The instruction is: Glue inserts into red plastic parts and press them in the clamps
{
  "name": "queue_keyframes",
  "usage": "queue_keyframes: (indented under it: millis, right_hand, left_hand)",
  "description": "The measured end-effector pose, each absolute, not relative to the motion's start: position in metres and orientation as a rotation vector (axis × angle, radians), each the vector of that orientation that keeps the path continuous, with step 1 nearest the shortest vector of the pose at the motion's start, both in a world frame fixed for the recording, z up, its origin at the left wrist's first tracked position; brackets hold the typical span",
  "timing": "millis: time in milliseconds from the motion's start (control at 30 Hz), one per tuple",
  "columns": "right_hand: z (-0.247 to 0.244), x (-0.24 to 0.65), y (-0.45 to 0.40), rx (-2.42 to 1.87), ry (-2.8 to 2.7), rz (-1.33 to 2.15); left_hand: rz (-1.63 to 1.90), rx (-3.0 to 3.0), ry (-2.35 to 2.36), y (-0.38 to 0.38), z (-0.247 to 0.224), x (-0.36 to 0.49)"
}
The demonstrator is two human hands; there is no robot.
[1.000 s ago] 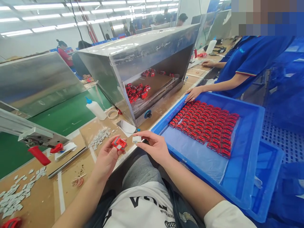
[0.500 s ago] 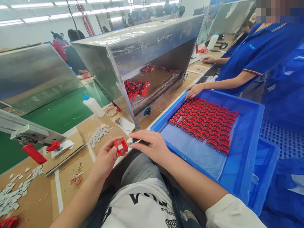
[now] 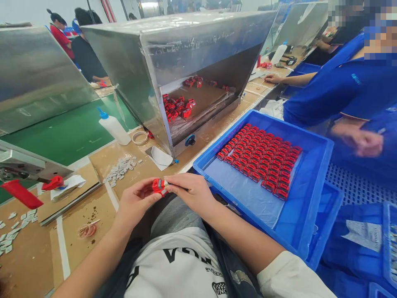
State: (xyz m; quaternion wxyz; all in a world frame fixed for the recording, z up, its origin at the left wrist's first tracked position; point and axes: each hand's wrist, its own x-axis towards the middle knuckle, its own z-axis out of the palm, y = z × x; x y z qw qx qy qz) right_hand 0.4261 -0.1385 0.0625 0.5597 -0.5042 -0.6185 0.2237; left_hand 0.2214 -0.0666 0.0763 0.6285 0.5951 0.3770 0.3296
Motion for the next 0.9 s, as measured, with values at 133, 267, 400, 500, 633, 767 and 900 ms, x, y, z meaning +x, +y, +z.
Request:
queue_keyframes:
  millis: [133,267,400,500,633,767,900]
  right_hand:
    - [0.053,0.426,-0.137,-1.216,-1.462,0.487]
    - [0.048,0.429,-0.136,-1.199,-1.609,0.438]
    - [0.045,0.432,-0.135,-1.289,-1.763,0.371]
    - [0.042,0.440,-0.129,-1.331,-1.828,0.257]
    - [0.038,0.490,-0.109,-1.446,-1.866,0.098]
    - [0.034,0.599,-0.068,-1.953,-1.652,-0.057]
    - [0.031,0.707,-0.014,-2.430,-1.365,-0.027]
  left_hand:
    - [0.733,1.300,0.891,-0.068,0.069,0.230]
    - [0.759,1.026,0.874,-0.069,0.064,0.242]
    - [0.681,0.843,0.841,-0.068,0.061,0.254]
    - [0.633,0.849,0.798,-0.065,0.059,0.266]
    - [0.643,1.010,0.799,-0.059,0.052,0.273]
    - [0.710,1.534,0.929,-0.057,0.037,0.247]
    - [0.614,1.971,1.007,-0.058,0.016,0.216]
